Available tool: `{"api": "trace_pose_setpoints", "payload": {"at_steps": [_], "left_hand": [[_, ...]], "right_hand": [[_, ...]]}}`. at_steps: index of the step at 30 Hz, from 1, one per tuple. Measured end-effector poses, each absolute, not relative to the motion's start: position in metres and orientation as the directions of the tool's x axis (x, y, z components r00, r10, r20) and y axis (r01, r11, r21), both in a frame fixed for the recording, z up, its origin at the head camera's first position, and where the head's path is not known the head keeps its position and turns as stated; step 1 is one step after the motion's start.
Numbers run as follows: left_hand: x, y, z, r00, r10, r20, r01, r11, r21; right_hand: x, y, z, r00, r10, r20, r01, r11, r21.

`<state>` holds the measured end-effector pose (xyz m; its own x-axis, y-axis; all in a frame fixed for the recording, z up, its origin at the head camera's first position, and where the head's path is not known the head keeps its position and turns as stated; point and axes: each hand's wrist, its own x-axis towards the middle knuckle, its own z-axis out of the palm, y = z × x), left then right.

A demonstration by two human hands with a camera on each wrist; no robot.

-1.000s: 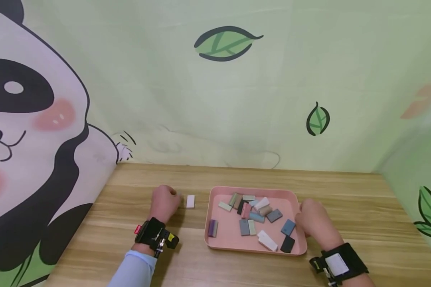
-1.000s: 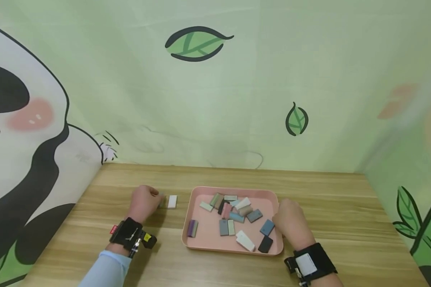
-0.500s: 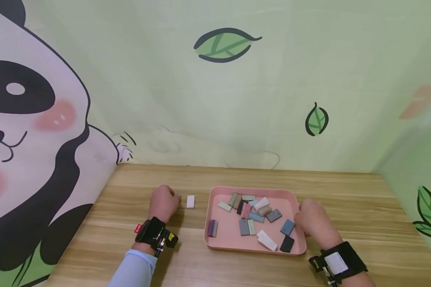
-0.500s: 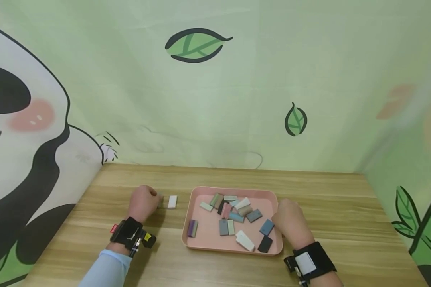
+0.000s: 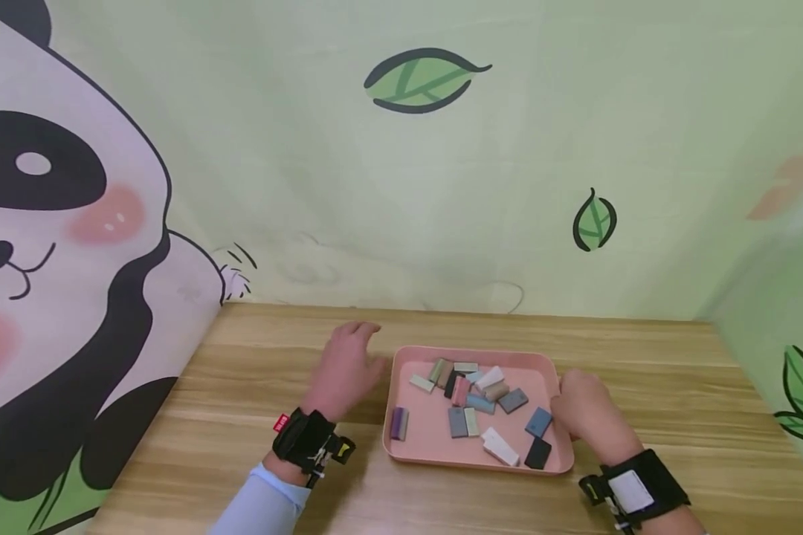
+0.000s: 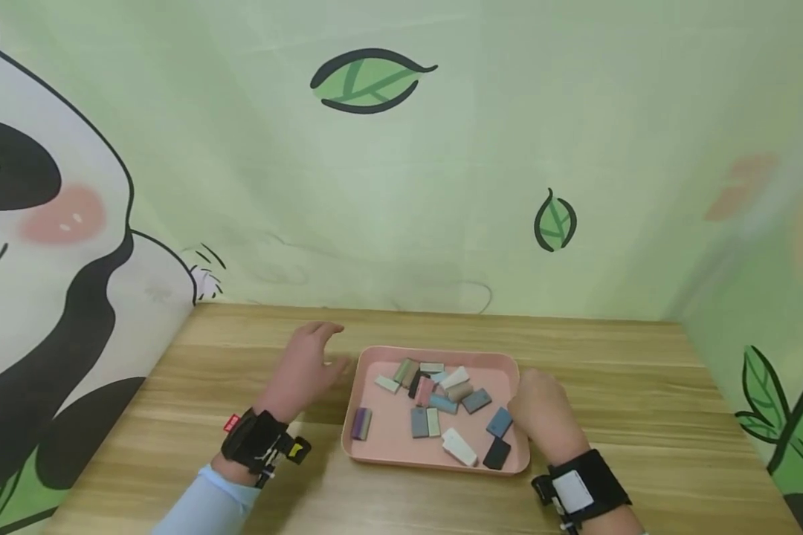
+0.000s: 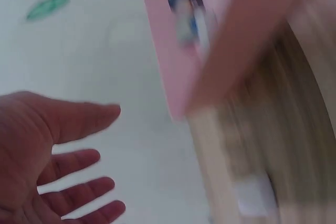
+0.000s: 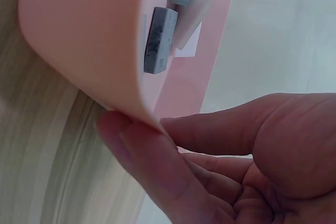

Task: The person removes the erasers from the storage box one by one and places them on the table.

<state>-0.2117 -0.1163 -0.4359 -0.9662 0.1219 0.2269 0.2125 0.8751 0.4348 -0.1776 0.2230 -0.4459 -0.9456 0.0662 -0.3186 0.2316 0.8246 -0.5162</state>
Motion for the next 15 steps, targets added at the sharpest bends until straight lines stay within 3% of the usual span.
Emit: {"api": "trace_pose_setpoints", "payload": {"at_steps": [8,15], "left_hand": [[-0.19,-0.064,-0.426,-0.861,0.468,0.198,0.508,0.811,0.292],[-0.181,-0.028,-0.436,-0.688,0.692,0.219,0.719,0.69,0.083]], "right_hand": [[-0.176,0.221,-0.444,-0.953,0.058,-0.299,0.214,0.827,-0.52],[-0.175,0.222,-0.445,-0.953,0.059,-0.296,0.211,0.831,-0.515]]}}
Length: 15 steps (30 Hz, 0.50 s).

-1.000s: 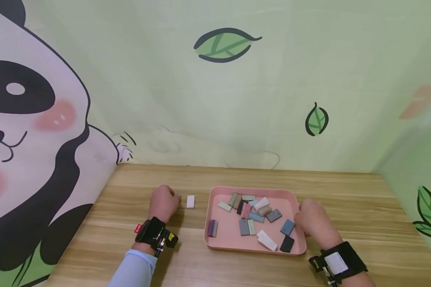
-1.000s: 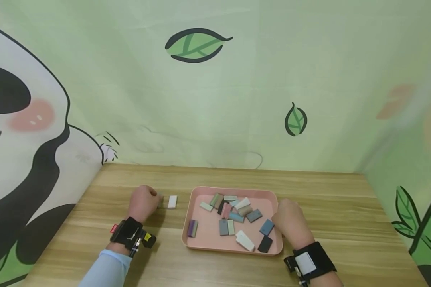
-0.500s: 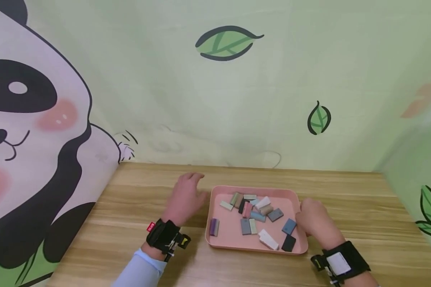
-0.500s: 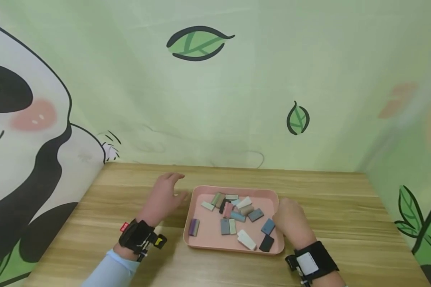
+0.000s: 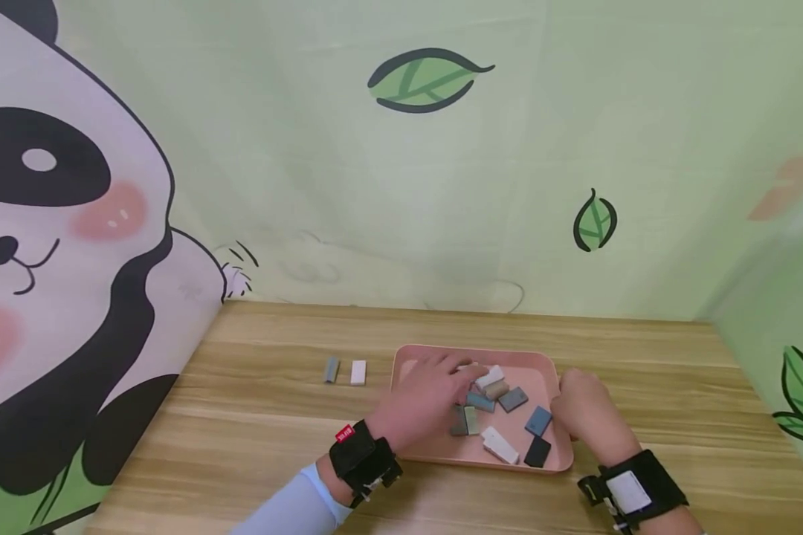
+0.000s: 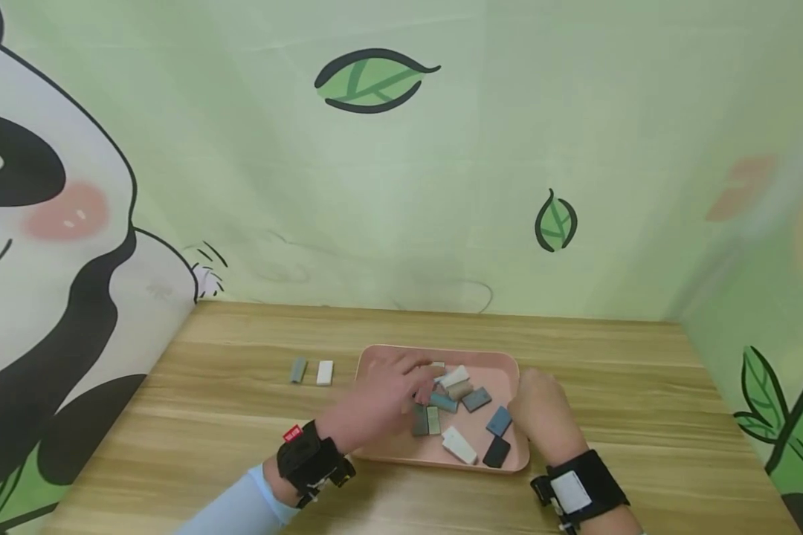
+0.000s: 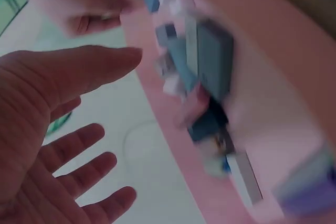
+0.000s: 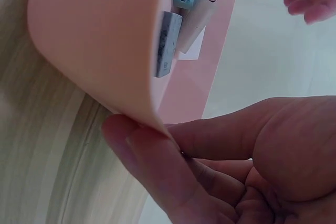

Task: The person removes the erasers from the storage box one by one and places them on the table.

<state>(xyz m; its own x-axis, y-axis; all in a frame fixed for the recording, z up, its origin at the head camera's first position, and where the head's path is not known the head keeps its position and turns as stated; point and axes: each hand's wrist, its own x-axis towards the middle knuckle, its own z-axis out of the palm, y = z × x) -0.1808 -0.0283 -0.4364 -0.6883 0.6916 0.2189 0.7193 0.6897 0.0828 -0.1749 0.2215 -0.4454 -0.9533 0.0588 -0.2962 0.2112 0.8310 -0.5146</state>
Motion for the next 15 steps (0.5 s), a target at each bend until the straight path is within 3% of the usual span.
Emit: {"api": "trace_pose_setpoints", "payload": {"at_steps": [6,15], "left_hand": [[-0.172,-0.003,-0.442,-0.622,0.775,0.112,0.781,0.624,0.019],[-0.166,0.02,-0.45,-0.57,0.822,0.0,0.817,0.566,0.113]], "right_hand": [[-0.175,0.223,-0.445,-0.957,0.052,-0.284,0.198,0.836,-0.512],[-0.175,0.222,-0.445,-0.955,0.066,-0.289,0.214,0.828,-0.518]]}}
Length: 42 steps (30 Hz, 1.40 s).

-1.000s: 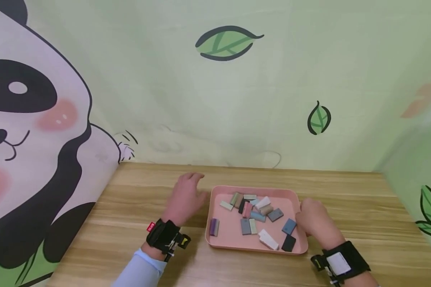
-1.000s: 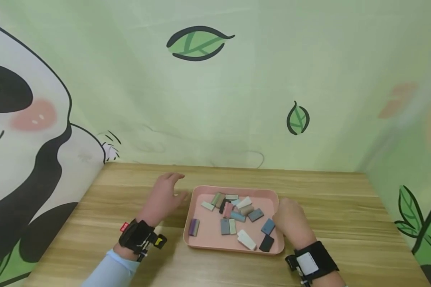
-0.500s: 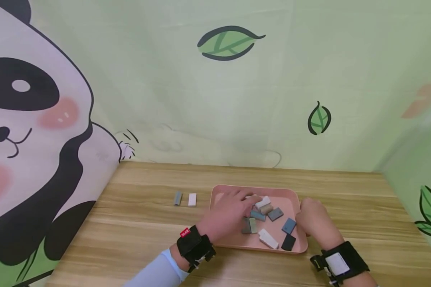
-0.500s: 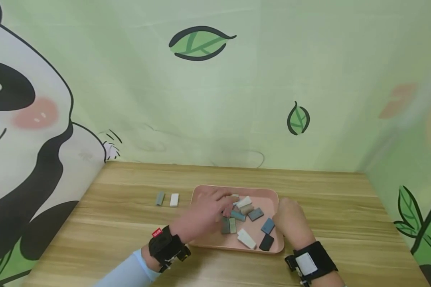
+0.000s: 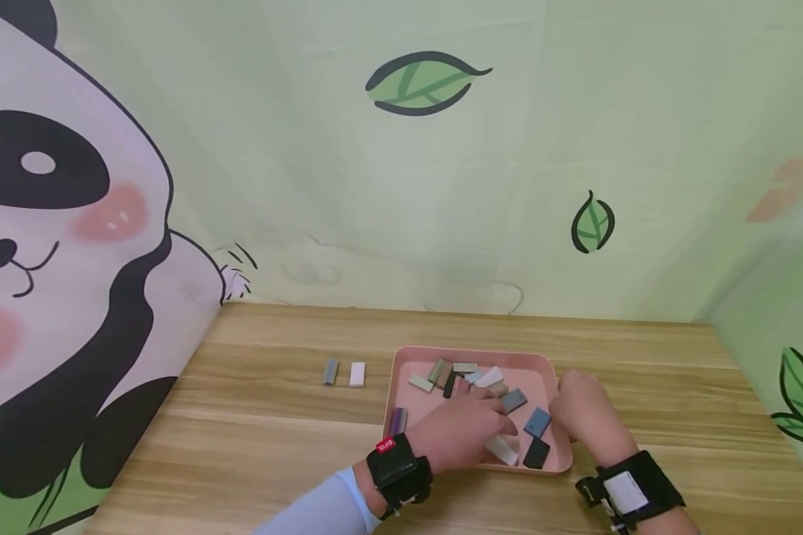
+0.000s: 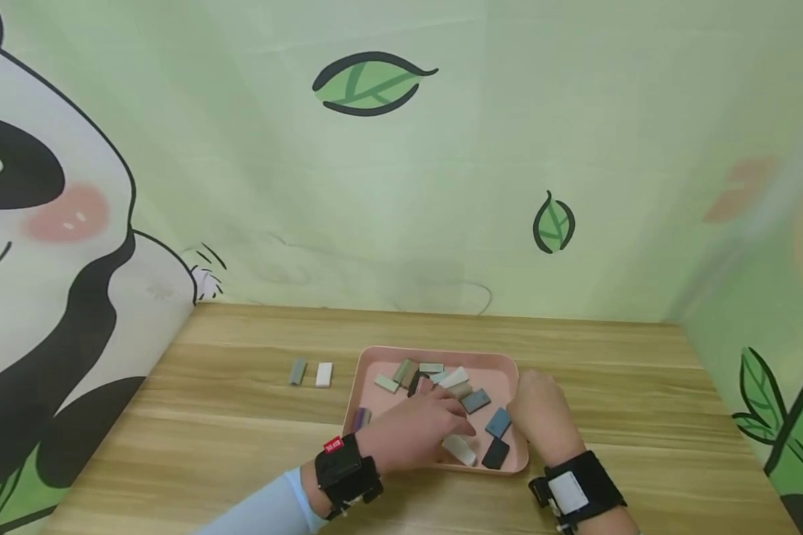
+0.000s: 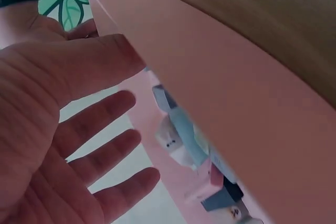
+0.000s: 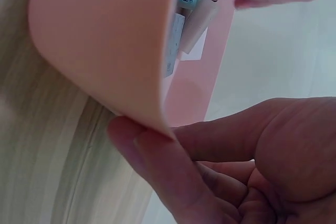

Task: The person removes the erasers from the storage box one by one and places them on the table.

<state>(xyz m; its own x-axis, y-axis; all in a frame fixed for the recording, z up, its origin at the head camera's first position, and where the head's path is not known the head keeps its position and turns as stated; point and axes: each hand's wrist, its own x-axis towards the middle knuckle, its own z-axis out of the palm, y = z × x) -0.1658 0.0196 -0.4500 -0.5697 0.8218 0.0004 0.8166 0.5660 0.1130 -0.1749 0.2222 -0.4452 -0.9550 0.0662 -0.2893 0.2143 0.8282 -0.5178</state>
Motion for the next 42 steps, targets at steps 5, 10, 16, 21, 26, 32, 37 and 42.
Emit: {"api": "trace_pose_setpoints", "payload": {"at_steps": [5,10,16,21,26,32,37,42], "left_hand": [[-0.164,0.026,-0.451,-0.532,0.846,-0.023,0.84,0.531,0.112],[-0.164,0.029,-0.452,-0.515,0.857,-0.037,0.846,0.514,0.141],[-0.164,0.032,-0.454,-0.501,0.865,-0.033,0.849,0.499,0.175],[-0.164,0.033,-0.455,-0.499,0.865,-0.048,0.846,0.498,0.191],[-0.165,0.034,-0.456,-0.504,0.862,-0.059,0.84,0.505,0.196],[-0.166,0.034,-0.461,-0.526,0.848,-0.069,0.829,0.529,0.179],[-0.167,0.03,-0.462,-0.538,0.842,-0.041,0.829,0.537,0.158],[-0.172,0.019,-0.462,-0.563,0.826,0.003,0.809,0.55,0.208]], "right_hand": [[-0.175,0.222,-0.447,-0.959,0.067,-0.276,0.207,0.828,-0.52],[-0.176,0.222,-0.447,-0.962,0.065,-0.266,0.198,0.836,-0.511],[-0.177,0.222,-0.447,-0.962,0.067,-0.264,0.196,0.844,-0.5],[-0.177,0.222,-0.447,-0.961,0.067,-0.268,0.198,0.841,-0.503],[-0.176,0.221,-0.448,-0.962,0.07,-0.266,0.199,0.844,-0.498],[-0.175,0.22,-0.448,-0.957,0.075,-0.279,0.209,0.846,-0.491],[-0.175,0.219,-0.447,-0.954,0.08,-0.289,0.221,0.84,-0.496],[-0.174,0.219,-0.447,-0.956,0.082,-0.283,0.22,0.835,-0.504]]}}
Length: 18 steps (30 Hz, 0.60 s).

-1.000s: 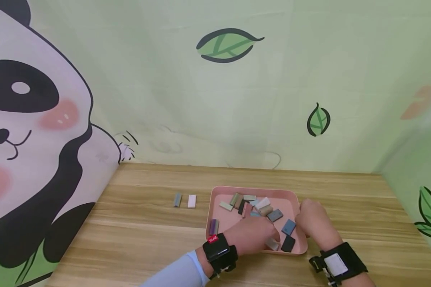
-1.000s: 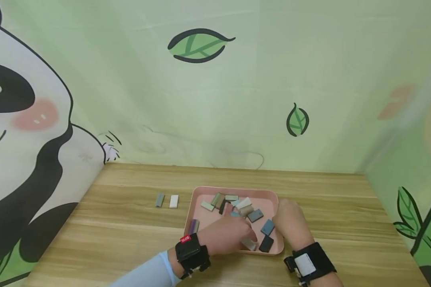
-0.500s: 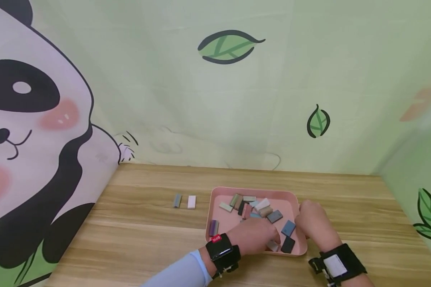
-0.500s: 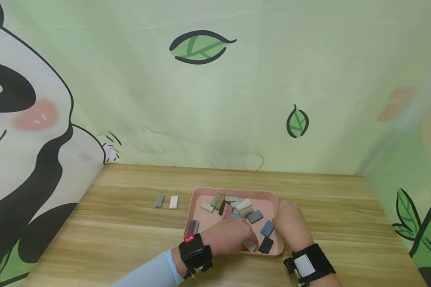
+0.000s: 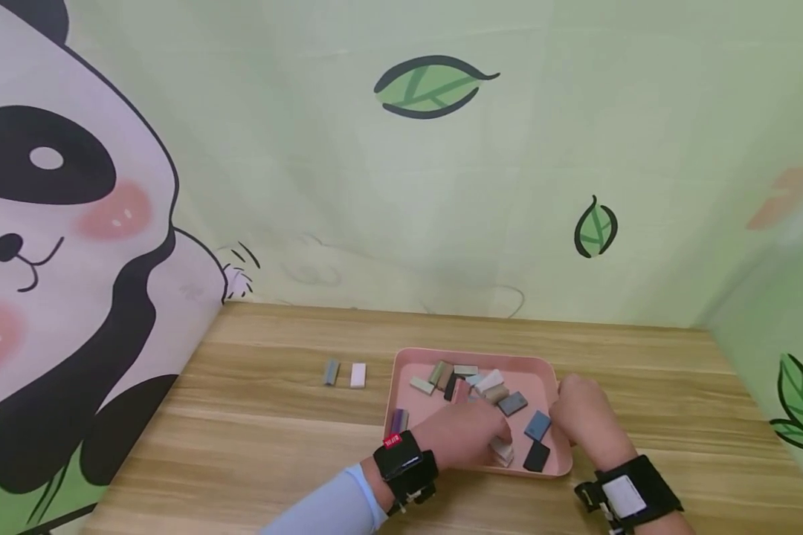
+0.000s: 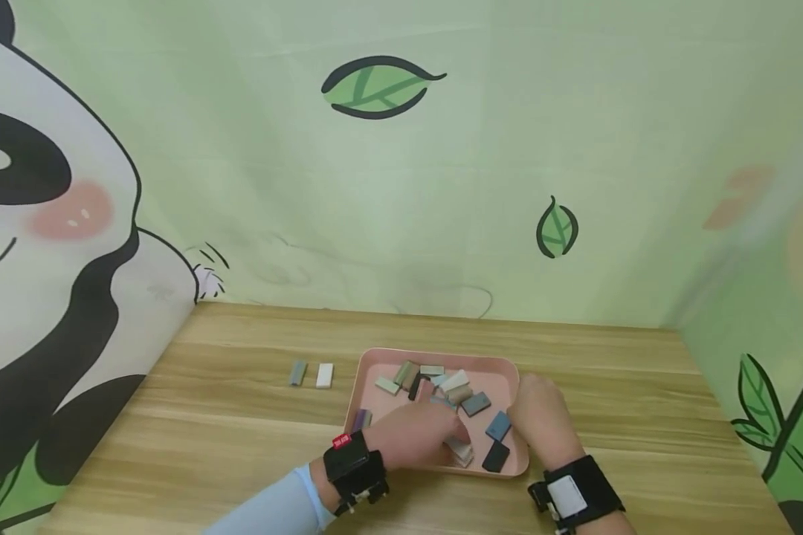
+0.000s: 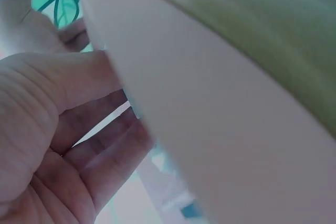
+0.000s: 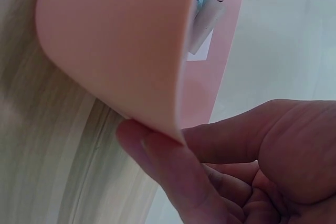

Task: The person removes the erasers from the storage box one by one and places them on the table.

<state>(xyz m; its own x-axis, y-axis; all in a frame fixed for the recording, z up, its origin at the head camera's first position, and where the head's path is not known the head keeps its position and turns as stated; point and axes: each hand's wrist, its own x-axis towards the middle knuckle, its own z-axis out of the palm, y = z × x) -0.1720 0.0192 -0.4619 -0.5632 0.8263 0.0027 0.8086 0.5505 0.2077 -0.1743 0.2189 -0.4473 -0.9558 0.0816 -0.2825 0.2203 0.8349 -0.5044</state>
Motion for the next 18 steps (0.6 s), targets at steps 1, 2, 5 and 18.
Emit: {"api": "trace_pose_setpoints", "payload": {"at_steps": [1,2,5,18], "left_hand": [[-0.173,0.016,-0.461,-0.565,0.825,0.012,0.809,0.551,0.207],[-0.175,0.014,-0.459,-0.569,0.822,0.02,0.807,0.553,0.208],[-0.179,0.003,-0.452,-0.6,0.799,0.035,0.784,0.579,0.225],[-0.209,-0.066,-0.423,-0.913,0.383,0.14,0.396,0.753,0.526]], "right_hand": [[-0.174,0.219,-0.447,-0.956,0.082,-0.28,0.219,0.836,-0.503],[-0.175,0.219,-0.447,-0.957,0.083,-0.278,0.218,0.837,-0.502],[-0.175,0.219,-0.448,-0.956,0.086,-0.281,0.221,0.841,-0.494],[-0.175,0.218,-0.447,-0.954,0.086,-0.288,0.227,0.836,-0.5]]}}
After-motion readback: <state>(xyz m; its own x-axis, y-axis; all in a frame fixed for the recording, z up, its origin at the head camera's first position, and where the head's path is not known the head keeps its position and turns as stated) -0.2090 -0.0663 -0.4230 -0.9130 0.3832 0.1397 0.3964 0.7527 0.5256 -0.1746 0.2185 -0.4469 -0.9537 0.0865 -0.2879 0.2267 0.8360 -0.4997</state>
